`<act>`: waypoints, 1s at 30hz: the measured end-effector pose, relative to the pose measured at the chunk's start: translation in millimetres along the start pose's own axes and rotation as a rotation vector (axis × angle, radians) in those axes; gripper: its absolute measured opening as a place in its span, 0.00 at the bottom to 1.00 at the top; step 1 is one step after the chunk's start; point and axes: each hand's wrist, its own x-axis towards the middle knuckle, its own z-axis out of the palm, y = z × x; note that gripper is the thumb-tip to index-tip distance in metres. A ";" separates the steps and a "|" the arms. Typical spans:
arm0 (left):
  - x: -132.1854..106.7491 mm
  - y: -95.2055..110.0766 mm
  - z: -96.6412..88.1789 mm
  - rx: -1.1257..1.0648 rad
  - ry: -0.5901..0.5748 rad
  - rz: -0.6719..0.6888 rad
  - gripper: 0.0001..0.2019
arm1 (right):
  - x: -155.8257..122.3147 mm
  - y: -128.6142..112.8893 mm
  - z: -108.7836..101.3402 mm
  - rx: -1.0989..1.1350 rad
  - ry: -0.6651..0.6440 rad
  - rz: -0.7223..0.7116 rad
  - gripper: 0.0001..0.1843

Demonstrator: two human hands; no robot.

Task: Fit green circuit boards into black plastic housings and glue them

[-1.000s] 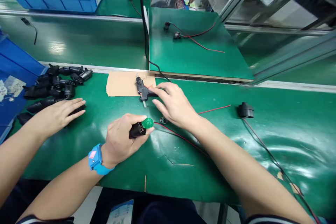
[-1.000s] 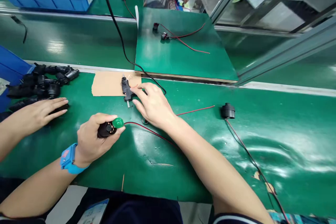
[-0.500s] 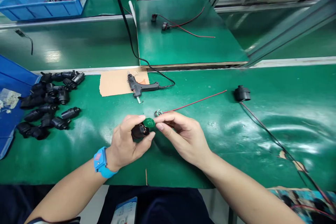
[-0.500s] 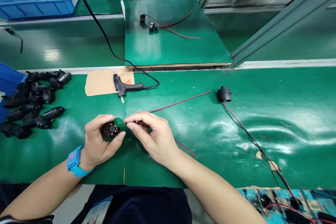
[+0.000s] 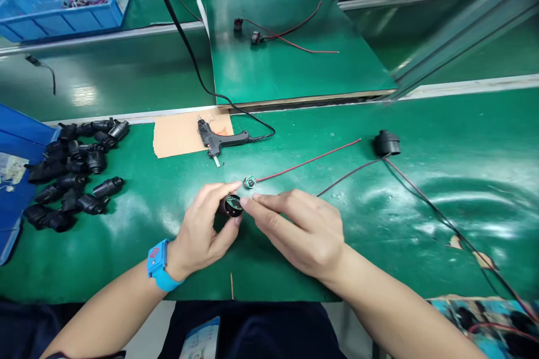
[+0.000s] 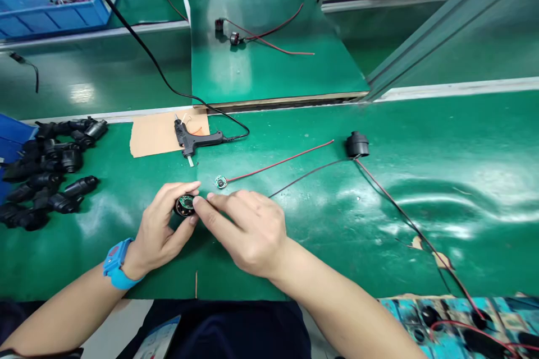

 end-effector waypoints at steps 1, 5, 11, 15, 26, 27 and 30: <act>0.8 0.9 -0.8 -0.023 -0.017 -0.026 0.21 | 0.6 0.0 -1.6 -0.073 -0.006 -0.055 0.09; 2.4 1.1 -2.5 -0.067 -0.038 -0.112 0.17 | 4.4 -2.7 -7.0 -0.287 -0.028 -0.245 0.09; 0.8 -1.5 -2.8 -0.195 -0.082 -0.256 0.17 | 4.7 -13.6 -7.3 -0.439 -0.106 -0.282 0.12; 2.3 -0.7 -2.4 -0.474 -0.113 -0.378 0.17 | 5.7 -17.5 -7.3 -0.468 -0.135 -0.257 0.10; 5.7 -3.5 6.9 -0.754 -0.046 -0.556 0.09 | 2.6 -8.3 -4.1 -0.164 -0.195 0.059 0.10; 5.6 -3.5 7.6 -0.770 -0.044 -0.568 0.09 | 2.3 -8.0 -3.6 -0.135 -0.192 0.088 0.09; 5.9 -2.9 9.6 -0.775 -0.023 -0.583 0.08 | 2.7 -9.6 -2.0 -0.077 -0.165 0.093 0.06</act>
